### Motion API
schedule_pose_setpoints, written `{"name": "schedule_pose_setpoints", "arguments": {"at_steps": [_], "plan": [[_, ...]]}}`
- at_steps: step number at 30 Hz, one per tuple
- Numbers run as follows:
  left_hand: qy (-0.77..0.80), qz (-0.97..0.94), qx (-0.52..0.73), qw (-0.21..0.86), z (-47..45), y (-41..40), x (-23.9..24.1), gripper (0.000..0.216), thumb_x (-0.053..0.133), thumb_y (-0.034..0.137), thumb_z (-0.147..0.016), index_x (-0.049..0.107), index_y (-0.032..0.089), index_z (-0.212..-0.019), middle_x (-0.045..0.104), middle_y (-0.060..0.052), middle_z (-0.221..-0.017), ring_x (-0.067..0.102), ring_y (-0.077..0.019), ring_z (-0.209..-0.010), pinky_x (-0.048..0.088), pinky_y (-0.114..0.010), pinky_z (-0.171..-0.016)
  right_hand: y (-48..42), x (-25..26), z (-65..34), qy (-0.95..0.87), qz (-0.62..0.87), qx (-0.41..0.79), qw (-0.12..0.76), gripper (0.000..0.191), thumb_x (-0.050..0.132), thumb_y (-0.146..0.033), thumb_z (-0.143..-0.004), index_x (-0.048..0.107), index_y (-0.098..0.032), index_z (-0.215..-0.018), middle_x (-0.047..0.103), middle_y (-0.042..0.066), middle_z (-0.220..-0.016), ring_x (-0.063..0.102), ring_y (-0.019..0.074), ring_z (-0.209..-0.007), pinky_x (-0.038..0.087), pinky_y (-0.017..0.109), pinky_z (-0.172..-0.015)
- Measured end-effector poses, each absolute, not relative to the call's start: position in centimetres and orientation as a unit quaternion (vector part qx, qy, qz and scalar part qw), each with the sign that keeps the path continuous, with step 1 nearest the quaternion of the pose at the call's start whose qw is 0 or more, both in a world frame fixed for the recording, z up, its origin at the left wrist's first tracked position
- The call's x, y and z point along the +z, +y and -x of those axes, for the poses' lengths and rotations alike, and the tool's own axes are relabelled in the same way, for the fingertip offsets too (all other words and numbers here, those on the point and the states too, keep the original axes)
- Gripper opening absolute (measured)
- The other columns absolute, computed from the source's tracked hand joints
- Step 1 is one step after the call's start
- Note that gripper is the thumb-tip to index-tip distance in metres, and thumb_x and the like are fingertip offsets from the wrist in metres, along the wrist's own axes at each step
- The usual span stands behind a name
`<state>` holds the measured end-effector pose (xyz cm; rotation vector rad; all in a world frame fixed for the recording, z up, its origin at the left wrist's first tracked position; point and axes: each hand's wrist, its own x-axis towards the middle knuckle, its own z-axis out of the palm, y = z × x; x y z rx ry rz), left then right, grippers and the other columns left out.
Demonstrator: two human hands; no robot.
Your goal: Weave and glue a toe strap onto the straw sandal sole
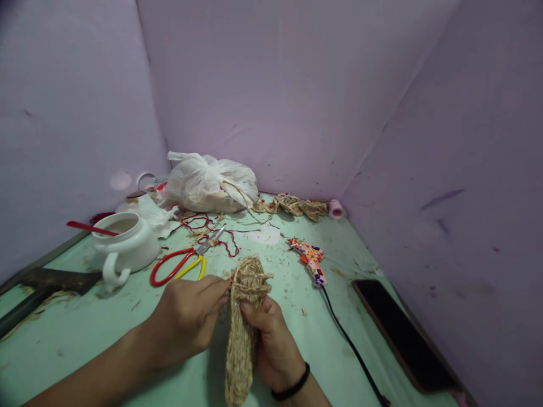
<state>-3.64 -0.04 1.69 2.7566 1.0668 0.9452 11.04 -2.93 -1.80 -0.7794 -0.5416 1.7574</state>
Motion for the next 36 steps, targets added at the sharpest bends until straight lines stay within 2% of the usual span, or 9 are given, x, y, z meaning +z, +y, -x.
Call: {"name": "schedule_pose_setpoints", "arguments": {"at_steps": [3,5,9,15,22,28,32,36], "plan": [[0.317,-0.899,0.295,-0.064,3.7,0.1,1.6,0.015,0.042,0.008,-0.070,0.054,0.016,-0.067,0.054,-0.002,-0.058,0.046,-0.0141,-0.046,0.028,-0.026,-0.043,-3.0,-1.9,-11.0,-0.225,0.331,0.743,0.537,0.016,0.077,-0.023,-0.057,0.067,-0.015,-0.066,0.063,-0.001,-0.057,0.053,0.0103,-0.049,0.039,0.020,-0.048],[0.284,-0.906,0.304,-0.080,3.9,0.2,1.6,0.015,0.042,0.008,-0.069,0.051,0.017,-0.061,0.050,-0.001,-0.054,0.040,-0.0132,-0.043,0.023,-0.027,-0.042,-3.1,-1.9,-11.0,-0.225,0.335,0.744,0.533,0.017,0.078,-0.023,-0.057,0.067,-0.015,-0.067,0.062,-0.002,-0.054,0.051,0.0090,-0.047,0.038,0.019,-0.046],[0.246,-0.907,0.339,-0.042,4.0,0.6,1.3,0.017,0.045,0.010,-0.070,0.047,0.018,-0.055,0.045,0.001,-0.050,0.037,-0.0109,-0.043,0.020,-0.028,-0.043,-3.3,-1.8,-10.8,-0.236,0.332,0.742,0.532,0.018,0.078,-0.024,-0.057,0.067,-0.015,-0.069,0.063,-0.001,-0.057,0.051,0.0090,-0.048,0.039,0.019,-0.048],[0.285,-0.861,0.421,0.025,3.4,0.4,0.7,0.017,0.046,0.010,-0.064,0.043,0.019,-0.049,0.040,0.003,-0.046,0.031,-0.0093,-0.041,0.021,-0.027,-0.045,-3.5,-1.4,-10.4,-0.255,0.302,0.751,0.530,0.023,0.075,-0.027,-0.060,0.068,-0.016,-0.079,0.068,0.002,-0.068,0.061,0.0170,-0.061,0.045,0.027,-0.062],[0.256,-0.846,0.464,0.051,3.1,0.2,0.3,0.023,0.045,0.007,-0.059,0.031,0.020,-0.047,0.033,0.003,-0.048,0.023,-0.0096,-0.044,0.015,-0.030,-0.046,-3.6,-1.1,-10.2,-0.233,0.288,0.758,0.536,0.027,0.077,-0.023,-0.052,0.069,-0.017,-0.077,0.068,0.002,-0.067,0.062,0.0190,-0.064,0.046,0.030,-0.067],[0.222,-0.867,0.439,0.081,3.2,0.5,0.3,0.021,0.045,0.007,-0.066,0.035,0.020,-0.052,0.038,0.002,-0.052,0.029,-0.0101,-0.047,0.019,-0.029,-0.047,-3.6,-1.2,-10.5,-0.217,0.274,0.773,0.530,0.018,0.076,-0.021,-0.054,0.070,-0.017,-0.070,0.066,0.000,-0.061,0.057,0.0141,-0.055,0.043,0.025,-0.059],[0.206,-0.874,0.430,0.096,3.4,0.7,0.8,0.024,0.043,0.006,-0.067,0.033,0.020,-0.050,0.038,0.002,-0.052,0.031,-0.0102,-0.047,0.022,-0.028,-0.046,-3.6,-1.2,-10.6,-0.208,0.261,0.784,0.523,0.027,0.078,-0.019,-0.050,0.070,-0.017,-0.076,0.067,-0.001,-0.066,0.057,0.0126,-0.055,0.043,0.023,-0.056],[0.204,-0.873,0.416,0.151,3.6,0.9,1.3,0.011,0.044,0.009,-0.068,0.047,0.018,-0.062,0.050,-0.002,-0.058,0.044,-0.0117,-0.054,0.032,-0.024,-0.049,-3.4,-0.8,-11.0,-0.180,0.262,0.792,0.522,0.019,0.080,-0.020,-0.050,0.069,-0.015,-0.065,0.064,-0.002,-0.055,0.053,0.0085,-0.047,0.039,0.017,-0.043]]}}
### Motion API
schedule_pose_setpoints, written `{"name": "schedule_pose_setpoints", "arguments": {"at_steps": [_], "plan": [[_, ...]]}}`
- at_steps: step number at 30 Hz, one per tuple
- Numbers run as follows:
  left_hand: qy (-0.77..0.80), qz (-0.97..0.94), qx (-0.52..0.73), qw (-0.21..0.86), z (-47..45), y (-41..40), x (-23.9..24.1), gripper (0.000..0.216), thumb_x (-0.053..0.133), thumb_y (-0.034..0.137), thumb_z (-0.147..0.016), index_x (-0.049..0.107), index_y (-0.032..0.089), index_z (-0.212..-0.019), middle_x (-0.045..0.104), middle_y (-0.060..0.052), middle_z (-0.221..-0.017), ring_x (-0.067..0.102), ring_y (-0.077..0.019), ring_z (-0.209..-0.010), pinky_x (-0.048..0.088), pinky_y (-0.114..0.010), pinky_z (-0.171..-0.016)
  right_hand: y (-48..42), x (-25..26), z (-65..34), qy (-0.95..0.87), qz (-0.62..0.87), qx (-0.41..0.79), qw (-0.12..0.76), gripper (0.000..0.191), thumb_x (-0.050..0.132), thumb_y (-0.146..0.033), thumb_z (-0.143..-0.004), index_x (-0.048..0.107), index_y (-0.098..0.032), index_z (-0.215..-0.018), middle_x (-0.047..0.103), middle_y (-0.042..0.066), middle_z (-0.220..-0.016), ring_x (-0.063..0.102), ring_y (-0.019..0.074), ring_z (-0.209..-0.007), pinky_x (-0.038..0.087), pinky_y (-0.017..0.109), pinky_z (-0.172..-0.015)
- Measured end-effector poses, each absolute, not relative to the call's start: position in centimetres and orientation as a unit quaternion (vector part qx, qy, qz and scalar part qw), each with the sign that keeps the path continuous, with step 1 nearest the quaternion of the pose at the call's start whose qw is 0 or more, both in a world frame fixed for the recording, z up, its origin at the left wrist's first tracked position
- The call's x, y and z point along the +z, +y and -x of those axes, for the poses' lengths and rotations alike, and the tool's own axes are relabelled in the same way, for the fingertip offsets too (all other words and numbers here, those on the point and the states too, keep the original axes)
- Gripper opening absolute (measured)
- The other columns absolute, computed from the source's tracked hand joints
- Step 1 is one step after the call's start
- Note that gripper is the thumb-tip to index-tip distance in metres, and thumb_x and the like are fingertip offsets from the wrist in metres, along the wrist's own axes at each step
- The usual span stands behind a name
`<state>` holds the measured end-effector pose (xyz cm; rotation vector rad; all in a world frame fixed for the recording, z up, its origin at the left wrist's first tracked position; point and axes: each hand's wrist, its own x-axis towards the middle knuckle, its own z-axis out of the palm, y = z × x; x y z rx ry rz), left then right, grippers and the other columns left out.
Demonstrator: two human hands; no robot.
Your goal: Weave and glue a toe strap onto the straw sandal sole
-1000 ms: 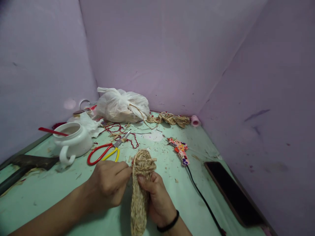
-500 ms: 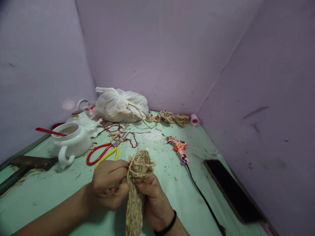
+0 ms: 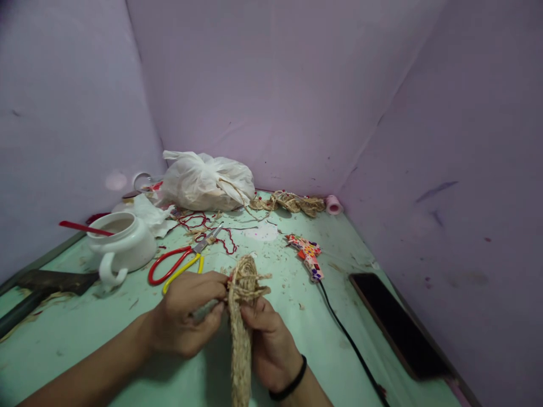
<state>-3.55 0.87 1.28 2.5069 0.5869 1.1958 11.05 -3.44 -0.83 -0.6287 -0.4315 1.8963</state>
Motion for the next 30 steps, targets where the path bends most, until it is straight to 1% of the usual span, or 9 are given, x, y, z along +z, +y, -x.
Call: {"name": "schedule_pose_setpoints", "arguments": {"at_steps": [2,4,7,10,13,17,21,26,30], "plan": [[0.217,-0.861,0.421,0.186,3.6,0.8,1.5,0.007,0.045,0.011,-0.069,0.050,0.016,-0.068,0.053,-0.003,-0.061,0.048,-0.0128,-0.057,0.036,-0.024,-0.052,-3.3,-0.7,-11.2,-0.163,0.258,0.792,0.529,0.018,0.080,-0.019,-0.050,0.068,-0.015,-0.063,0.064,-0.002,-0.054,0.052,0.0069,-0.044,0.038,0.014,-0.039],[0.245,-0.844,0.428,0.210,3.6,0.6,1.7,0.005,0.047,0.012,-0.069,0.052,0.015,-0.068,0.053,-0.003,-0.061,0.047,-0.0127,-0.057,0.037,-0.024,-0.053,-3.1,-0.6,-11.3,-0.148,0.253,0.795,0.531,0.018,0.080,-0.017,-0.050,0.068,-0.014,-0.063,0.065,-0.002,-0.055,0.053,0.0064,-0.044,0.039,0.013,-0.039],[0.296,-0.821,0.414,0.259,3.2,0.2,1.9,0.008,0.050,0.015,-0.070,0.054,0.014,-0.063,0.050,-0.001,-0.056,0.044,-0.0108,-0.053,0.035,-0.023,-0.051,-3.1,-0.6,-11.3,-0.137,0.259,0.792,0.535,0.021,0.081,-0.016,-0.049,0.069,-0.014,-0.066,0.067,-0.001,-0.059,0.057,0.0078,-0.049,0.045,0.014,-0.047],[0.375,-0.752,0.369,0.397,2.7,0.1,2.3,0.014,0.053,0.020,-0.069,0.057,0.013,-0.057,0.048,0.001,-0.051,0.041,-0.0085,-0.048,0.032,-0.021,-0.046,-3.1,-0.8,-11.2,-0.146,0.272,0.778,0.547,0.019,0.080,-0.017,-0.050,0.070,-0.015,-0.066,0.068,-0.001,-0.058,0.058,0.0094,-0.051,0.046,0.017,-0.051],[0.431,-0.618,0.337,0.564,2.3,0.3,2.6,0.010,0.058,0.023,-0.062,0.058,0.013,-0.058,0.046,0.004,-0.046,0.036,-0.0058,-0.040,0.028,-0.019,-0.039,-3.1,-1.1,-11.1,-0.176,0.289,0.754,0.563,0.018,0.079,-0.018,-0.053,0.071,-0.016,-0.069,0.068,0.000,-0.059,0.058,0.0107,-0.050,0.045,0.019,-0.049],[0.442,-0.497,0.318,0.676,2.3,0.8,2.5,0.013,0.063,0.022,-0.052,0.055,0.013,-0.058,0.046,0.007,-0.041,0.033,-0.0037,-0.032,0.026,-0.017,-0.033,-3.2,-1.4,-11.1,-0.213,0.324,0.726,0.569,0.020,0.078,-0.022,-0.054,0.071,-0.014,-0.071,0.068,0.002,-0.060,0.057,0.0117,-0.051,0.043,0.020,-0.050],[0.438,-0.489,0.296,0.693,2.6,1.2,2.0,0.011,0.063,0.019,-0.049,0.055,0.012,-0.052,0.045,0.007,-0.037,0.033,-0.0034,-0.029,0.022,-0.016,-0.030,-3.3,-1.6,-10.9,-0.225,0.345,0.718,0.562,0.021,0.078,-0.025,-0.054,0.069,-0.014,-0.070,0.066,0.001,-0.059,0.055,0.0110,-0.049,0.041,0.020,-0.047],[0.412,-0.516,0.293,0.692,2.8,1.7,1.4,0.005,0.056,0.017,-0.050,0.053,0.014,-0.050,0.040,0.008,-0.036,0.029,-0.0031,-0.029,0.019,-0.017,-0.030,-3.3,-1.7,-10.8,-0.235,0.340,0.714,0.564,0.024,0.078,-0.025,-0.053,0.069,-0.014,-0.073,0.067,0.001,-0.062,0.054,0.0104,-0.052,0.042,0.020,-0.051],[0.426,-0.615,0.256,0.612,2.9,2.1,1.8,0.002,0.050,0.016,-0.051,0.051,0.014,-0.050,0.037,0.008,-0.038,0.029,-0.0039,-0.036,0.021,-0.018,-0.035,-3.4,-1.6,-10.8,-0.230,0.339,0.723,0.556,0.028,0.079,-0.023,-0.051,0.069,-0.013,-0.075,0.067,0.002,-0.061,0.055,0.0106,-0.053,0.042,0.020,-0.051]]}}
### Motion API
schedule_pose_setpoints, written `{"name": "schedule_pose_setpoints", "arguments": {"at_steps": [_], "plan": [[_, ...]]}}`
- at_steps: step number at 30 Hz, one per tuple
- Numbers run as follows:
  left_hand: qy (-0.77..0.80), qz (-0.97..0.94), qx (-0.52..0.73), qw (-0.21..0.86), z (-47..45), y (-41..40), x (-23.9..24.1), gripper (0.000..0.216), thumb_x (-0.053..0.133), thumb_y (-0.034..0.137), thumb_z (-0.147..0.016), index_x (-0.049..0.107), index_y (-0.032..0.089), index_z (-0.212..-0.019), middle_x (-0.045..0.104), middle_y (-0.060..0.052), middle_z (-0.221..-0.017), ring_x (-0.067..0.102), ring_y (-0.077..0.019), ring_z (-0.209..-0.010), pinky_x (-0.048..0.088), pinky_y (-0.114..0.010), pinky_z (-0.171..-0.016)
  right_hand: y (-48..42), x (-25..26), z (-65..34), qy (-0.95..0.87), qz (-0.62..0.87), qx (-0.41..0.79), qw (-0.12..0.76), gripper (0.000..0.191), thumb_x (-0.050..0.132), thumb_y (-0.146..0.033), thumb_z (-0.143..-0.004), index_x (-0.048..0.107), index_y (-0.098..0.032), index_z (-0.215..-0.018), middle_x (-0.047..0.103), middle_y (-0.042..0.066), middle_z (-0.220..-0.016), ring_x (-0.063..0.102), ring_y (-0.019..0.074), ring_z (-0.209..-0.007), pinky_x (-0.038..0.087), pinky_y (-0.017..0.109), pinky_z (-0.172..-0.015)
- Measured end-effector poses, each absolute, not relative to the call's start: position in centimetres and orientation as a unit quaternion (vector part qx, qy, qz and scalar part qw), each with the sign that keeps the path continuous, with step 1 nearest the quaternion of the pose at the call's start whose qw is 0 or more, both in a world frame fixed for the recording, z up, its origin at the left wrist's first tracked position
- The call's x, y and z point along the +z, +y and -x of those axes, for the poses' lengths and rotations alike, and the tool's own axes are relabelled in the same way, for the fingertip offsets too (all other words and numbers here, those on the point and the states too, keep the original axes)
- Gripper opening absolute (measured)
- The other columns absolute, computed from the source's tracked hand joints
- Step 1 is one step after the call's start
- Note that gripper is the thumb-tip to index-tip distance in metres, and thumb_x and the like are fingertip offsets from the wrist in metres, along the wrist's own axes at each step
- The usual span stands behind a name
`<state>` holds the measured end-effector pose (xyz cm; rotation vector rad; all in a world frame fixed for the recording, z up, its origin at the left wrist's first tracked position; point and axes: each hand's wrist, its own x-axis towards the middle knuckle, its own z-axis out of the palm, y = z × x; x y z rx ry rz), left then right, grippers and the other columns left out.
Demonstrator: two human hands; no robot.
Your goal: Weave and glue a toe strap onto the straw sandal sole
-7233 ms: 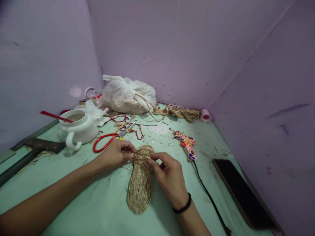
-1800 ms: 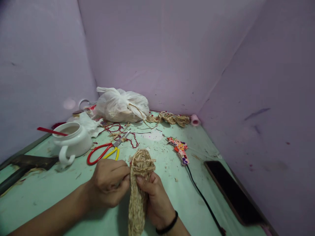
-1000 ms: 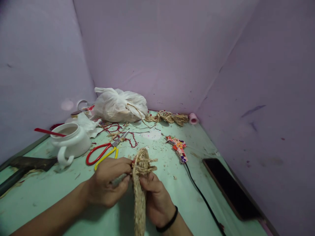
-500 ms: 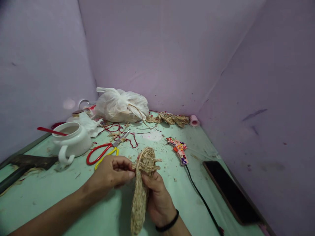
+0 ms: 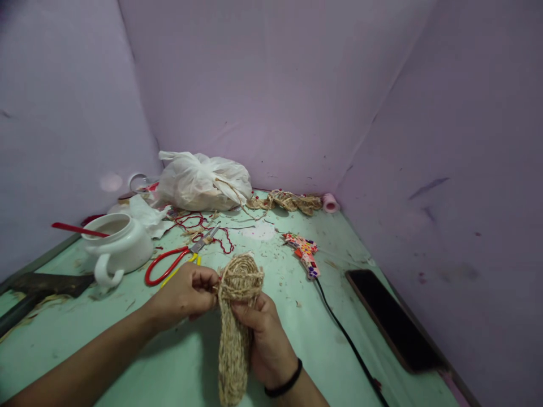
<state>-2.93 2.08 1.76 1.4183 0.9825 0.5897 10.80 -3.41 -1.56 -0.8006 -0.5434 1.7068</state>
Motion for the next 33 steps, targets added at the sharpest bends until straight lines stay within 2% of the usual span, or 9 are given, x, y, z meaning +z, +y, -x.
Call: {"name": "schedule_pose_setpoints", "arguments": {"at_steps": [5,8,14,18,21,25,29,33], "plan": [[0.426,-0.726,0.252,0.478,3.4,1.9,2.7,0.005,0.044,0.013,-0.052,0.043,0.016,-0.049,0.033,0.007,-0.046,0.027,-0.0046,-0.045,0.020,-0.018,-0.040,-3.6,-1.5,-10.8,-0.231,0.335,0.727,0.553,0.032,0.078,-0.020,-0.049,0.070,-0.013,-0.078,0.069,0.003,-0.068,0.058,0.0116,-0.058,0.044,0.020,-0.057],[0.417,-0.741,0.255,0.461,3.5,1.6,3.0,0.006,0.045,0.012,-0.053,0.042,0.016,-0.049,0.033,0.007,-0.046,0.028,-0.0048,-0.045,0.020,-0.018,-0.040,-3.6,-1.5,-10.7,-0.243,0.331,0.721,0.558,0.032,0.078,-0.021,-0.050,0.070,-0.013,-0.080,0.068,0.002,-0.067,0.057,0.0118,-0.059,0.044,0.020,-0.056],[0.392,-0.609,0.175,0.667,3.7,1.8,3.1,0.005,0.051,0.019,-0.057,0.053,0.015,-0.057,0.042,0.007,-0.039,0.037,-0.0059,-0.033,0.027,-0.017,-0.034,-3.4,-1.2,-10.7,-0.245,0.337,0.695,0.586,0.024,0.078,-0.024,-0.050,0.070,-0.014,-0.069,0.065,0.001,-0.060,0.053,0.0107,-0.053,0.041,0.019,-0.051],[0.398,-0.565,0.201,0.694,4.0,2.4,3.0,0.019,0.058,0.024,-0.059,0.062,0.012,-0.073,0.052,0.004,-0.050,0.044,-0.0052,-0.035,0.026,-0.015,-0.031,-3.4,-1.4,-10.7,-0.245,0.348,0.699,0.575,0.023,0.078,-0.025,-0.051,0.069,-0.015,-0.070,0.064,0.000,-0.058,0.052,0.0106,-0.050,0.040,0.019,-0.048],[0.402,-0.528,0.258,0.702,3.9,2.3,2.6,0.017,0.060,0.028,-0.061,0.059,0.012,-0.066,0.051,0.005,-0.045,0.044,-0.0044,-0.034,0.027,-0.013,-0.031,-3.4,-1.6,-10.7,-0.261,0.353,0.696,0.569,0.021,0.076,-0.026,-0.054,0.069,-0.015,-0.071,0.065,0.001,-0.058,0.053,0.0117,-0.051,0.039,0.020,-0.047],[0.399,-0.476,0.280,0.732,3.4,1.9,2.1,0.012,0.059,0.023,-0.057,0.054,0.012,-0.057,0.048,0.004,-0.041,0.041,-0.0036,-0.030,0.025,-0.012,-0.028,-3.5,-1.6,-10.5,-0.289,0.341,0.683,0.577,0.023,0.073,-0.025,-0.058,0.069,-0.015,-0.079,0.068,0.004,-0.070,0.056,0.0154,-0.058,0.042,0.024,-0.053],[0.374,-0.421,0.251,0.787,2.9,1.8,1.9,0.013,0.055,0.023,-0.054,0.055,0.010,-0.057,0.051,0.001,-0.046,0.042,-0.0046,-0.027,0.022,-0.013,-0.024,-3.6,-1.6,-10.4,-0.301,0.344,0.663,0.593,0.024,0.072,-0.025,-0.061,0.069,-0.016,-0.082,0.069,0.005,-0.079,0.060,0.0197,-0.071,0.045,0.029,-0.067],[0.349,-0.367,0.235,0.830,2.6,1.8,1.8,0.013,0.054,0.023,-0.056,0.054,0.012,-0.062,0.050,0.002,-0.050,0.044,-0.0060,-0.028,0.026,-0.015,-0.024,-3.6,-1.7,-10.4,-0.296,0.351,0.651,0.604,0.022,0.071,-0.025,-0.064,0.068,-0.016,-0.084,0.070,0.006,-0.079,0.061,0.0200,-0.072,0.045,0.031,-0.069]]}}
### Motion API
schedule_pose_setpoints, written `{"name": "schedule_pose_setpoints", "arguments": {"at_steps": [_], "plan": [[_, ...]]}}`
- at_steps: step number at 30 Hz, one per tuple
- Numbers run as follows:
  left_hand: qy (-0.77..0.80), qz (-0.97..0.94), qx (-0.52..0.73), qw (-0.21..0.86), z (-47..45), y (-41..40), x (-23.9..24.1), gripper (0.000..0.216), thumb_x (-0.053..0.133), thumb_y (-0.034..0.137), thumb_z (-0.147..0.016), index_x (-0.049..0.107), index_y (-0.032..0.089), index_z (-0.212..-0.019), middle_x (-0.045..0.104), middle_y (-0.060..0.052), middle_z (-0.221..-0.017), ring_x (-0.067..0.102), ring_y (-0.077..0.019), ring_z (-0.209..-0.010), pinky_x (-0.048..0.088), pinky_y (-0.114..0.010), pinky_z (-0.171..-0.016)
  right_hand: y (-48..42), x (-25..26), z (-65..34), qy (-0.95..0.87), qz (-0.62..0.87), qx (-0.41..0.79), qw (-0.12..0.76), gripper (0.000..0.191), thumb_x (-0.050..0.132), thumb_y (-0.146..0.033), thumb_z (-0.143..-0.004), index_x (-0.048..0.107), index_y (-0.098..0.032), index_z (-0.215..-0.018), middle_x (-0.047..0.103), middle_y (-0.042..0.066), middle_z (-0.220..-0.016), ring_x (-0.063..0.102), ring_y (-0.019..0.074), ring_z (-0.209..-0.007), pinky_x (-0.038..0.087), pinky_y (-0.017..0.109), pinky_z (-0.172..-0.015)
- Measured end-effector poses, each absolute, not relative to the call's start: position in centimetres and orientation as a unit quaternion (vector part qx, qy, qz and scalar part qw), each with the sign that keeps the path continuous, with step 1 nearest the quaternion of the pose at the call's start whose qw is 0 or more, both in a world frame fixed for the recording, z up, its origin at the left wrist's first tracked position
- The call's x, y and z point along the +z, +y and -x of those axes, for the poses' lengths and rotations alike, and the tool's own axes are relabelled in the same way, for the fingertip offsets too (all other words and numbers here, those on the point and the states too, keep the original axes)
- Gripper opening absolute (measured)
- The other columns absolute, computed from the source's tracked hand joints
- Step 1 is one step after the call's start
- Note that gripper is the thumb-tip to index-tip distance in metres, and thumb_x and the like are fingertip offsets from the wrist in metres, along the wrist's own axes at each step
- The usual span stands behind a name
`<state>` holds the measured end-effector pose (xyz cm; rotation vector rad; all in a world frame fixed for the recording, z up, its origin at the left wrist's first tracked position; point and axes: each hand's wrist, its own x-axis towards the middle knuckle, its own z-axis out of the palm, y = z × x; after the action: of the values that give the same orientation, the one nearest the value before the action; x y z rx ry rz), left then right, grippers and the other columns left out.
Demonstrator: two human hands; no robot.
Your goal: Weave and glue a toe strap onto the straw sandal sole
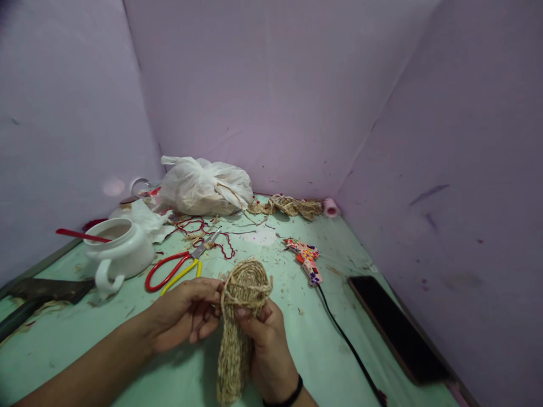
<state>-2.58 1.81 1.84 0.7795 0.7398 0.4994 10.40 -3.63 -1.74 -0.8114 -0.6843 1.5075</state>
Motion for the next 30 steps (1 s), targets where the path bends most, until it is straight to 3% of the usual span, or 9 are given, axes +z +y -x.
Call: {"name": "schedule_pose_setpoints", "arguments": {"at_steps": [2,7,9,15,20,23,26,30], "plan": [[0.364,-0.384,0.239,0.814,2.5,1.8,1.8,0.013,0.054,0.024,-0.057,0.053,0.013,-0.063,0.050,0.004,-0.050,0.045,-0.0063,-0.030,0.028,-0.015,-0.027,-3.6,-1.8,-10.5,-0.291,0.355,0.646,0.610,0.021,0.071,-0.025,-0.064,0.068,-0.016,-0.082,0.070,0.005,-0.079,0.061,0.0189,-0.069,0.045,0.030,-0.068],[0.472,-0.549,0.348,0.595,2.3,1.5,1.9,0.014,0.057,0.023,-0.061,0.059,0.012,-0.070,0.048,0.005,-0.045,0.042,-0.0063,-0.039,0.030,-0.016,-0.037,-3.2,-1.7,-10.8,-0.262,0.400,0.634,0.607,0.020,0.075,-0.024,-0.059,0.067,-0.016,-0.077,0.069,0.003,-0.072,0.058,0.0148,-0.058,0.042,0.025,-0.056],[0.467,-0.587,0.345,0.563,2.3,1.4,1.7,0.019,0.054,0.024,-0.065,0.064,0.011,-0.074,0.050,0.004,-0.046,0.041,-0.0066,-0.040,0.030,-0.017,-0.038,-3.0,-1.6,-10.9,-0.245,0.406,0.650,0.594,0.022,0.076,-0.024,-0.057,0.067,-0.015,-0.075,0.068,0.003,-0.068,0.057,0.0141,-0.055,0.042,0.025,-0.054],[0.456,-0.553,0.328,0.615,2.7,1.7,1.1,0.034,0.043,0.028,-0.067,0.066,0.009,-0.083,0.054,0.001,-0.042,0.042,-0.0096,-0.037,0.030,-0.020,-0.037,-2.8,-1.4,-11.3,-0.212,0.410,0.663,0.590,0.032,0.078,-0.023,-0.052,0.067,-0.012,-0.080,0.069,0.004,-0.070,0.057,0.0149,-0.057,0.042,0.024,-0.054],[0.427,-0.605,0.268,0.616,2.3,1.7,1.1,0.029,0.049,0.039,-0.070,0.057,0.013,-0.058,0.049,0.002,-0.040,0.038,-0.0067,-0.035,0.028,-0.018,-0.037,-2.7,-1.1,-11.6,-0.221,0.361,0.696,0.580,0.024,0.076,-0.024,-0.056,0.068,-0.012,-0.075,0.068,0.004,-0.068,0.057,0.0146,-0.058,0.041,0.024,-0.055],[0.418,-0.617,0.259,0.614,2.0,1.5,1.0,0.024,0.051,0.035,-0.069,0.055,0.013,-0.059,0.046,0.003,-0.041,0.038,-0.0064,-0.036,0.028,-0.018,-0.038,-2.6,-1.1,-12.1,-0.197,0.306,0.758,0.541,0.017,0.075,-0.022,-0.057,0.068,-0.012,-0.068,0.064,0.002,-0.057,0.052,0.0113,-0.050,0.039,0.022,-0.050],[0.447,-0.587,0.318,0.596,2.1,1.6,1.4,0.022,0.055,0.030,-0.067,0.059,0.012,-0.079,0.056,0.000,-0.060,0.043,-0.0069,-0.042,0.031,-0.018,-0.039,-2.6,-1.1,-12.7,-0.132,0.247,0.834,0.476,0.017,0.076,-0.020,-0.054,0.066,-0.012,-0.065,0.059,-0.001,-0.051,0.046,0.0066,-0.043,0.034,0.017,-0.042],[0.407,-0.588,0.402,0.572,2.9,2.0,2.0,0.047,0.061,0.027,-0.068,0.049,0.016,-0.113,0.057,-0.008,-0.102,0.047,-0.0067,-0.056,0.038,-0.019,-0.047,-3.0,-1.2,-12.9,-0.111,0.181,0.898,0.387,0.023,0.074,-0.023,-0.056,0.066,-0.012,-0.074,0.057,-0.002,-0.048,0.041,0.0037,-0.039,0.026,0.012,-0.034]]}}
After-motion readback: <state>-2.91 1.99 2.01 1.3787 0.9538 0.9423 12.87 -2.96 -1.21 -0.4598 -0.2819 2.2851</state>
